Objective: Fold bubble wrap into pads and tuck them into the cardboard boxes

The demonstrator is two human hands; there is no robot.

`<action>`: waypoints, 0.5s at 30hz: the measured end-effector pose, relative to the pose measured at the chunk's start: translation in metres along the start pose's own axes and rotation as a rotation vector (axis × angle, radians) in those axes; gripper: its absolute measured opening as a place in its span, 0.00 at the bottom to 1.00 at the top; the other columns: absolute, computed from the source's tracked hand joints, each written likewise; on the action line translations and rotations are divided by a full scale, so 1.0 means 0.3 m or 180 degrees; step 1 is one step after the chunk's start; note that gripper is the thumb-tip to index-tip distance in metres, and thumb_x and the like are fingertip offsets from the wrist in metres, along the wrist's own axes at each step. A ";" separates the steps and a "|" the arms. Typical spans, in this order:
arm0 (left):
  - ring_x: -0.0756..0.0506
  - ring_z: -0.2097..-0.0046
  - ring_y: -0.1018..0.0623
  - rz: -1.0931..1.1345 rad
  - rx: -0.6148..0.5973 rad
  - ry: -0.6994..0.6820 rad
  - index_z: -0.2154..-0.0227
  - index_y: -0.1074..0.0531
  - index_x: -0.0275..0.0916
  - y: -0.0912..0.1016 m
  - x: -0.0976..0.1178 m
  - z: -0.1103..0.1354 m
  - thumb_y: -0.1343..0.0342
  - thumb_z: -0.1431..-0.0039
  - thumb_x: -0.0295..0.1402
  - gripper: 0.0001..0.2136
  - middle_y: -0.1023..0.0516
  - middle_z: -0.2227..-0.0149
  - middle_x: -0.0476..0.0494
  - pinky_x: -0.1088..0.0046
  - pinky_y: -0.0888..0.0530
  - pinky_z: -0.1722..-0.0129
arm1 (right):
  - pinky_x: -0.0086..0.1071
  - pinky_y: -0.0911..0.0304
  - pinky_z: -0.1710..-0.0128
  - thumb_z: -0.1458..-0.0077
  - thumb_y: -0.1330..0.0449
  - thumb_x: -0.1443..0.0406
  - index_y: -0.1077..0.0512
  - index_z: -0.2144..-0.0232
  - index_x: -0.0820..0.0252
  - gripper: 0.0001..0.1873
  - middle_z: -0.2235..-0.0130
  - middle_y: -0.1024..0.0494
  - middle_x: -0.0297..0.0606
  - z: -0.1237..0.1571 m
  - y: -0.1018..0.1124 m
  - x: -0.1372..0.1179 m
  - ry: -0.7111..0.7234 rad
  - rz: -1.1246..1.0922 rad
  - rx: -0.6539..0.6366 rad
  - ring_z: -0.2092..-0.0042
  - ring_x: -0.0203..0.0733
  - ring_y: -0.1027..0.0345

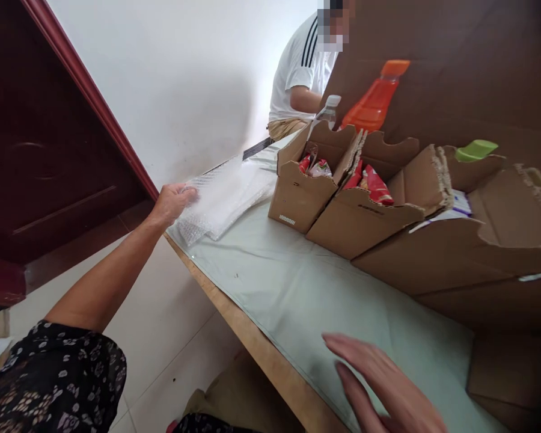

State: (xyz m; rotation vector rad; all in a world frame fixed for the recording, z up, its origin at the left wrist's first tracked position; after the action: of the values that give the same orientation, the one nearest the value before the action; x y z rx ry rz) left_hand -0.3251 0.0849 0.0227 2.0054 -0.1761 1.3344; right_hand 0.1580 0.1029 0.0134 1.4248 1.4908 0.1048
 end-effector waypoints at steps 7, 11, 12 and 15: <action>0.50 0.69 0.26 0.0128 -0.0328 -0.0075 0.64 0.18 0.35 0.028 0.070 -0.035 0.42 0.48 0.34 0.12 0.20 0.69 0.48 0.73 0.28 0.64 | 0.45 0.32 0.51 0.36 0.44 0.73 0.22 0.49 0.57 0.17 0.47 0.19 0.45 -0.646 -0.496 -0.127 0.0791 0.0755 -0.1282 0.48 0.54 0.29; 0.49 0.69 0.27 0.0055 -0.0499 -0.0078 0.61 0.18 0.36 0.041 0.103 -0.050 0.41 0.47 0.35 0.13 0.20 0.69 0.49 0.75 0.31 0.68 | 0.48 0.38 0.47 0.41 0.44 0.79 0.24 0.44 0.59 0.26 0.40 0.25 0.51 -0.795 -0.648 -0.147 0.0878 0.0769 -0.1411 0.43 0.57 0.33; 0.49 0.69 0.28 0.0044 -0.0513 -0.0082 0.61 0.18 0.36 0.046 0.108 -0.053 0.41 0.47 0.36 0.14 0.20 0.69 0.49 0.76 0.32 0.69 | 0.48 0.39 0.46 0.42 0.43 0.79 0.22 0.47 0.59 0.24 0.40 0.25 0.50 -0.810 -0.668 -0.143 0.0887 0.0719 -0.1432 0.43 0.56 0.34; 0.49 0.70 0.29 0.0039 -0.0501 -0.0102 0.60 0.18 0.37 0.062 0.107 -0.060 0.42 0.47 0.36 0.15 0.21 0.70 0.49 0.76 0.32 0.70 | 0.47 0.38 0.46 0.39 0.39 0.74 0.18 0.63 0.58 0.11 0.43 0.22 0.48 -0.834 -0.696 -0.110 0.0812 0.0428 -0.1409 0.44 0.54 0.32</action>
State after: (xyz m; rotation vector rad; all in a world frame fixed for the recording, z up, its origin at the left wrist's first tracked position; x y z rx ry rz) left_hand -0.3327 0.0908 0.0628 1.8967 -0.2994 1.2564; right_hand -0.1655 0.1542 0.0123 1.1760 1.4576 0.6797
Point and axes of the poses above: each hand's wrist, its own z-axis away from the middle knuckle, its own y-axis out of the back of the hand, x = y × z, the point moved 9 cm from there along -z, towards the middle knuckle
